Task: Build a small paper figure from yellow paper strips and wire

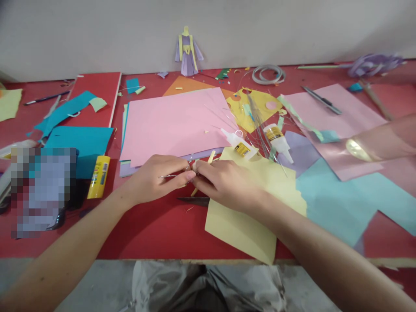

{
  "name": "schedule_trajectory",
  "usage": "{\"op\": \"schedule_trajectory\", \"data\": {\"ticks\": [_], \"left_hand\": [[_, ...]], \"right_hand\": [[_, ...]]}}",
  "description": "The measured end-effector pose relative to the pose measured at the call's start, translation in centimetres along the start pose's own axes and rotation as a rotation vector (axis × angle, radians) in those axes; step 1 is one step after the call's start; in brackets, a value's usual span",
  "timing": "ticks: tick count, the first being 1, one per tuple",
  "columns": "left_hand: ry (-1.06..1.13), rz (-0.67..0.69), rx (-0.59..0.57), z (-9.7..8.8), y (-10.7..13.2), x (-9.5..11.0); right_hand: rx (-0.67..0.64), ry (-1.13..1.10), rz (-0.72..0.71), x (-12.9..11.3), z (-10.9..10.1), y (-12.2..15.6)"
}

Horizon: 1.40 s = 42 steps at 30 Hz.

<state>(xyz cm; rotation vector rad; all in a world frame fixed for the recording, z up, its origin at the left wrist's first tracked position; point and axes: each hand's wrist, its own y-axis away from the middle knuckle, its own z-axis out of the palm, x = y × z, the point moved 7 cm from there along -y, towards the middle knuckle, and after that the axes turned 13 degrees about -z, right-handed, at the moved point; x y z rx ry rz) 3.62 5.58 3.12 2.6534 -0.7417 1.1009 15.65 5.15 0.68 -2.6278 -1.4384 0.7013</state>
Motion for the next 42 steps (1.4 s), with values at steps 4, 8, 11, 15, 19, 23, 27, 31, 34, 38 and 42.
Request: {"op": "schedule_trajectory", "data": {"ticks": [4, 8, 11, 15, 19, 23, 27, 31, 34, 38, 42], "left_hand": [[-0.008, -0.006, -0.015, 0.1, 0.0, -0.2], [-0.017, 0.003, -0.021, 0.2, -0.1, -0.1], [-0.034, 0.011, -0.017, 0.2, -0.1, 0.0], [-0.076, 0.005, -0.017, 0.3, 0.0, -0.1], [-0.111, 0.000, -0.018, 0.4, 0.0, -0.2], [-0.140, -0.003, -0.025, 0.5, 0.0, -0.2], [-0.181, 0.006, -0.028, 0.6, 0.1, -0.1], [-0.257, 0.020, -0.028, 0.7, 0.2, 0.1], [-0.322, 0.040, -0.027, 0.8, 0.3, 0.4], [-0.391, 0.050, -0.027, 0.8, 0.4, 0.8], [-0.420, 0.057, -0.029, 1.0, 0.6, 1.0]], "right_hand": [[0.001, 0.014, -0.006, 0.0, 0.0, 0.0], [-0.006, 0.015, 0.008, 0.1, 0.0, 0.0], [-0.016, 0.011, 0.018, 0.1, 0.2, 0.0], [-0.016, -0.006, 0.014, 0.1, 0.2, 0.0], [-0.031, -0.009, 0.025, 0.1, 0.2, -0.1], [-0.044, -0.005, 0.027, 0.1, 0.3, -0.1], [-0.058, -0.013, 0.027, 0.1, 0.3, -0.1], [-0.070, 0.002, 0.023, 0.1, 0.3, -0.1], [-0.065, 0.006, -0.005, -0.1, 0.2, -0.2], [-0.038, 0.012, -0.048, -0.4, 0.0, -0.3], [-0.037, 0.036, -0.080, -0.5, 0.0, -0.3]]}}
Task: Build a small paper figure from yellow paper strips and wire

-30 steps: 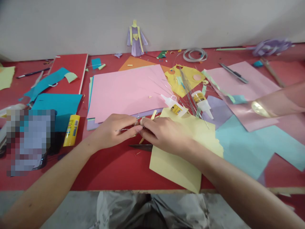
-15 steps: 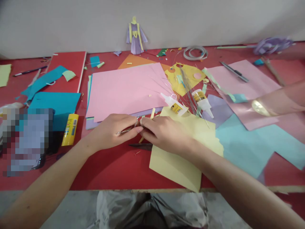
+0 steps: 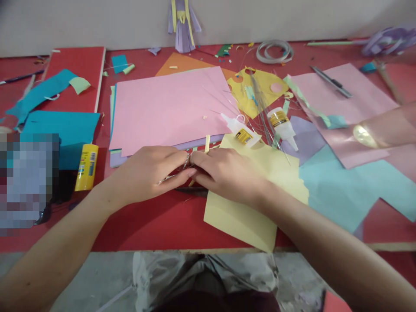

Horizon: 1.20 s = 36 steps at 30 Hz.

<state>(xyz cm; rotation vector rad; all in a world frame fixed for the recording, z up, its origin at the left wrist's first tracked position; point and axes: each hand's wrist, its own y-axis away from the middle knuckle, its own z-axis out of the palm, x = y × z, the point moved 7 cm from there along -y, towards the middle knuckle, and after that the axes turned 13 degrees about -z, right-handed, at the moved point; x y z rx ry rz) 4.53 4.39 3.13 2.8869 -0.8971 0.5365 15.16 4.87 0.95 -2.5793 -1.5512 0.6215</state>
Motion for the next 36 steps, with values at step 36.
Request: {"op": "schedule_trajectory", "data": {"ticks": [36], "left_hand": [[0.625, -0.078, -0.048, -0.9, -0.3, -0.8]], "right_hand": [[0.311, -0.099, -0.079, -0.9, -2.1, -0.2]]}}
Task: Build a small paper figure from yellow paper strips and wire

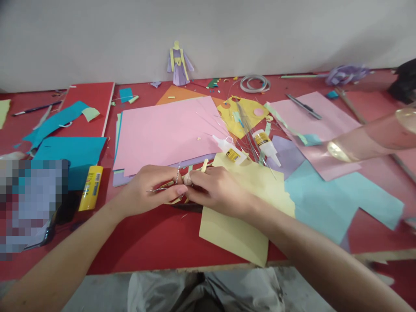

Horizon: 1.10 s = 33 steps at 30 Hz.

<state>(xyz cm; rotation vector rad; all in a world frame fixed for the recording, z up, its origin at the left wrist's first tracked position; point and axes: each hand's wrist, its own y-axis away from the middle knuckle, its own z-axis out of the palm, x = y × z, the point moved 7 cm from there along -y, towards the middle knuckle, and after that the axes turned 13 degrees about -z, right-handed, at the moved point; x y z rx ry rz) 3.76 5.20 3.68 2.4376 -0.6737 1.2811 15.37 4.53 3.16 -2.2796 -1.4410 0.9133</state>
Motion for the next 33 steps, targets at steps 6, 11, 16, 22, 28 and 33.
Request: {"op": "schedule_trajectory", "data": {"ticks": [6, 11, 16, 22, 28, 33], "left_hand": [[-0.038, 0.024, 0.022, -0.2, 0.2, -0.1], [-0.163, 0.049, 0.000, 0.1, 0.1, 0.1], [-0.277, 0.123, 0.070, 0.6, 0.1, 0.2], [-0.303, 0.126, 0.110, 0.5, 0.1, 0.1], [-0.335, 0.114, 0.164, 0.0, 0.2, 0.0], [-0.326, 0.101, 0.182, -0.1, 0.2, -0.1]], "right_hand": [[0.056, -0.110, 0.041, 0.3, -0.2, 0.0], [0.056, -0.172, 0.281, 1.7, -0.4, 0.5], [0.063, -0.179, 0.355, 2.2, -0.4, 0.7], [0.100, -0.215, 0.354, 2.0, -0.5, 0.6], [0.134, -0.230, 0.367, 1.9, -0.7, 0.5], [0.150, -0.177, 0.354, 1.9, -0.8, 0.6]]}}
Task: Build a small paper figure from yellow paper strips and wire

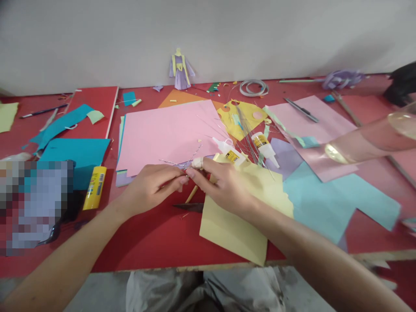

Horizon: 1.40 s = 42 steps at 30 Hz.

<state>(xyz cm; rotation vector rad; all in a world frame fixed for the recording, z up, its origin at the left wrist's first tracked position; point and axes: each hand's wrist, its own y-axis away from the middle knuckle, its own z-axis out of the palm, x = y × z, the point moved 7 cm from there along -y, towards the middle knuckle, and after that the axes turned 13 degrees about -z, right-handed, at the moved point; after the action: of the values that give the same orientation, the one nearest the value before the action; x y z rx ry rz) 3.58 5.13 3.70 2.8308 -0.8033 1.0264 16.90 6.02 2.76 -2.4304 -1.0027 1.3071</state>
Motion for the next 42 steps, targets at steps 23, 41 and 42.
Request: {"op": "schedule_trajectory", "data": {"ticks": [23, 41, 42], "left_hand": [[0.053, 0.045, 0.007, 0.7, 0.3, 0.6], [0.391, -0.171, -0.228, 1.1, -0.2, 0.1], [0.383, -0.167, -0.221, 1.1, -0.2, 0.0]], "right_hand": [[0.028, 0.132, -0.057, -0.7, -0.5, 0.3], [0.001, 0.031, -0.024, -0.6, -0.3, 0.1], [0.006, 0.032, -0.031, -0.6, -0.3, 0.1]]}}
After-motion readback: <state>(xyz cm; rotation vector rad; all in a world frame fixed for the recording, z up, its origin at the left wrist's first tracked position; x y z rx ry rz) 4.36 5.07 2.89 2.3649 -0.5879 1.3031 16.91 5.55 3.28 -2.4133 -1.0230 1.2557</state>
